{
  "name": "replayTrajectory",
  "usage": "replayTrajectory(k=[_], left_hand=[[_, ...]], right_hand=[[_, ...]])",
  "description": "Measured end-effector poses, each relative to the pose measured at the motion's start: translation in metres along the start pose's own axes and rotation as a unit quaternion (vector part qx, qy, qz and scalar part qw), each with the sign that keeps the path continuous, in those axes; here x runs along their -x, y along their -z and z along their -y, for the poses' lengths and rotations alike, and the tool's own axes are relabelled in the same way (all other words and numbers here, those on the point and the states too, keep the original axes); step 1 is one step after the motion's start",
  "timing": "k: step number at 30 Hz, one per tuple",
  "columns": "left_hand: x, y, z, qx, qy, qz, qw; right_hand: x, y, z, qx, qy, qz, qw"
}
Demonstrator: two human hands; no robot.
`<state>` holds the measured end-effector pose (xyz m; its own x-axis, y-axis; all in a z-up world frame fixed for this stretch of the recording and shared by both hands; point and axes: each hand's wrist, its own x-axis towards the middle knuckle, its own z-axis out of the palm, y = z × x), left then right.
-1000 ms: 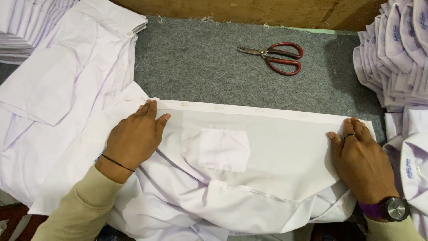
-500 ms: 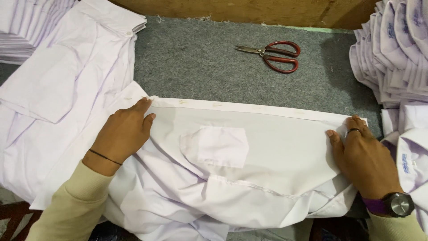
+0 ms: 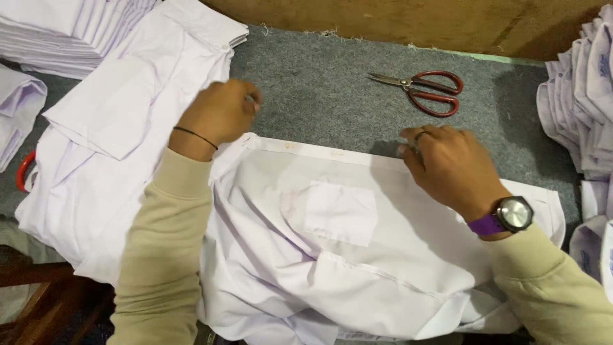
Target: Folding white garments and trimming loose threads with scissors at a quality control station.
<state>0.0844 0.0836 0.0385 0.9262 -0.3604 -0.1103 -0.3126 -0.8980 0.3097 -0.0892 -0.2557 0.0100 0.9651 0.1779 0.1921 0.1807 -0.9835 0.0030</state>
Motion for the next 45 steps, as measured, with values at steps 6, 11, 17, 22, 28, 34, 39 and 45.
replayTrajectory(k=[6,11,17,22,28,34,39,45], left_hand=[[0.019,-0.001,0.009,0.106,0.031,0.125,0.986],[0.03,0.008,0.0,0.097,0.062,0.132,0.985],[0.032,0.012,-0.005,0.094,0.08,0.155,0.98],[0.034,0.013,-0.003,0.098,0.082,0.159,0.979],[0.037,0.021,-0.005,0.181,0.117,0.196,0.957],[0.039,0.02,0.001,0.218,0.094,0.22,0.946],[0.04,0.022,-0.004,0.218,0.114,0.221,0.944],[0.039,0.019,-0.014,0.168,0.094,0.228,0.954]], right_hand=[[-0.002,-0.03,0.009,-0.059,0.083,-0.115,0.988],[0.002,-0.04,-0.005,-0.157,0.101,-0.052,0.981],[0.003,-0.037,-0.005,-0.154,0.085,-0.033,0.984],[0.006,-0.039,-0.006,-0.159,0.093,-0.051,0.981],[0.006,-0.037,-0.005,-0.163,0.088,-0.039,0.982],[0.006,-0.037,-0.005,-0.162,0.091,-0.043,0.982],[0.006,-0.035,-0.005,-0.179,0.098,-0.044,0.978],[0.008,-0.04,-0.007,-0.17,0.087,-0.053,0.98]])
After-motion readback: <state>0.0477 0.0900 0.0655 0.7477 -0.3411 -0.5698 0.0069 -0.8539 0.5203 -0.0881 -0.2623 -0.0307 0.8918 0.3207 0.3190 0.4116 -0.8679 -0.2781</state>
